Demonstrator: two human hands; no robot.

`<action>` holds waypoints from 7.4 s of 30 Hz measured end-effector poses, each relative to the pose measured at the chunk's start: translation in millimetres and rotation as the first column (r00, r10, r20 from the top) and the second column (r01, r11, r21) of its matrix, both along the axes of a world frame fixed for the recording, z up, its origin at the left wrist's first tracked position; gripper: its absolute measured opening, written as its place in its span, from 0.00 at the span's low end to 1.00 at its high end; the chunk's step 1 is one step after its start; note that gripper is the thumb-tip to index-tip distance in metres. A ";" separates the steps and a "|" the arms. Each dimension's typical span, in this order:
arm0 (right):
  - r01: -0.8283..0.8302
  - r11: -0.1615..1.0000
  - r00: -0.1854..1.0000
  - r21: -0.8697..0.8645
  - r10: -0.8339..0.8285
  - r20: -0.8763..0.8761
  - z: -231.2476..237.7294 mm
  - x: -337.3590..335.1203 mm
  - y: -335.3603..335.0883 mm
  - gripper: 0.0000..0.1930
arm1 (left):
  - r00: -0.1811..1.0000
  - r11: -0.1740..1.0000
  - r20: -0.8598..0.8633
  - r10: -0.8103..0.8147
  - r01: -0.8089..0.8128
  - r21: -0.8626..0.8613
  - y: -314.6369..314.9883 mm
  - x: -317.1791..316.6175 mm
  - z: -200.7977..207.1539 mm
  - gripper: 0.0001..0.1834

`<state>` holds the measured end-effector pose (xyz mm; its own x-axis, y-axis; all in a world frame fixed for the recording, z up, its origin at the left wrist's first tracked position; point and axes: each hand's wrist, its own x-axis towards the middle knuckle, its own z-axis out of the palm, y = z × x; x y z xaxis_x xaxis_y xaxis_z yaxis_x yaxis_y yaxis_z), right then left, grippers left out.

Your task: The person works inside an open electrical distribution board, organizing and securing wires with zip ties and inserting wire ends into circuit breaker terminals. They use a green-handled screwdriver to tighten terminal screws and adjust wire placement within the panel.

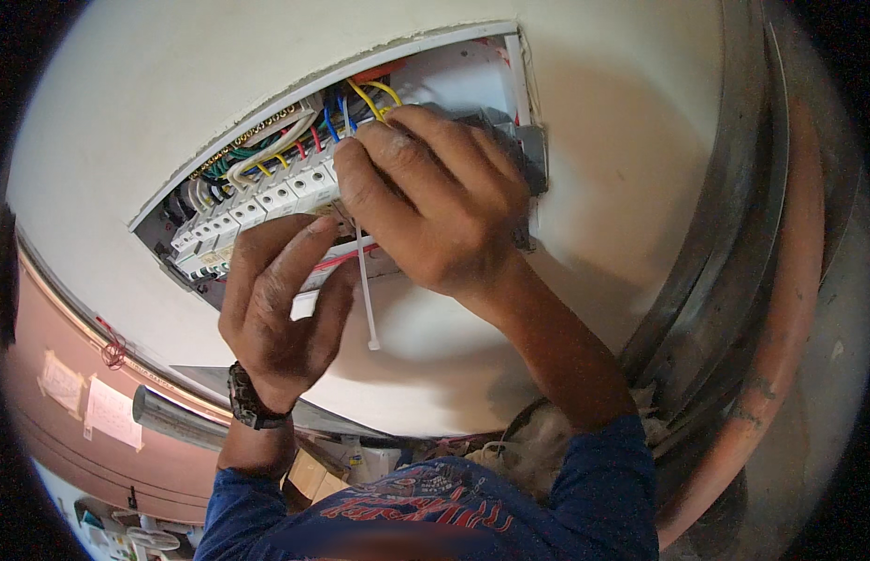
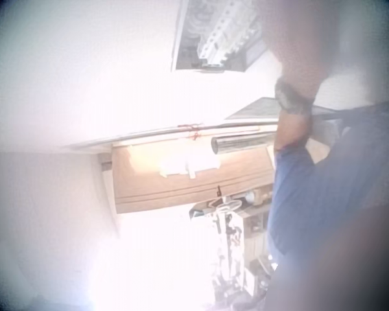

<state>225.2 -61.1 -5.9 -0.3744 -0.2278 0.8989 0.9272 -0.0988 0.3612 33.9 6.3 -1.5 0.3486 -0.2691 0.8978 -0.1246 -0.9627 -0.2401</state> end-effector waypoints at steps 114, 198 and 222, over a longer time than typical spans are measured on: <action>-0.879 0.454 0.447 -0.147 0.678 -0.584 -147.2 -1.1 -50.9 0.20 | 0.692 0.671 0.207 0.692 -0.721 0.173 -16.2 13.4 47.6 0.21; -0.604 0.522 0.286 -0.603 -0.564 -0.774 98.0 -7.9 -89.0 0.06 | 0.933 0.858 -0.284 -0.221 0.048 -0.511 40.8 -48.5 26.4 0.13; -0.700 0.145 -0.583 0.699 0.450 -0.677 8.7 -107.2 -12.2 0.10 | 0.989 0.988 0.029 -0.146 0.147 -0.038 25.3 -37.9 -11.3 0.26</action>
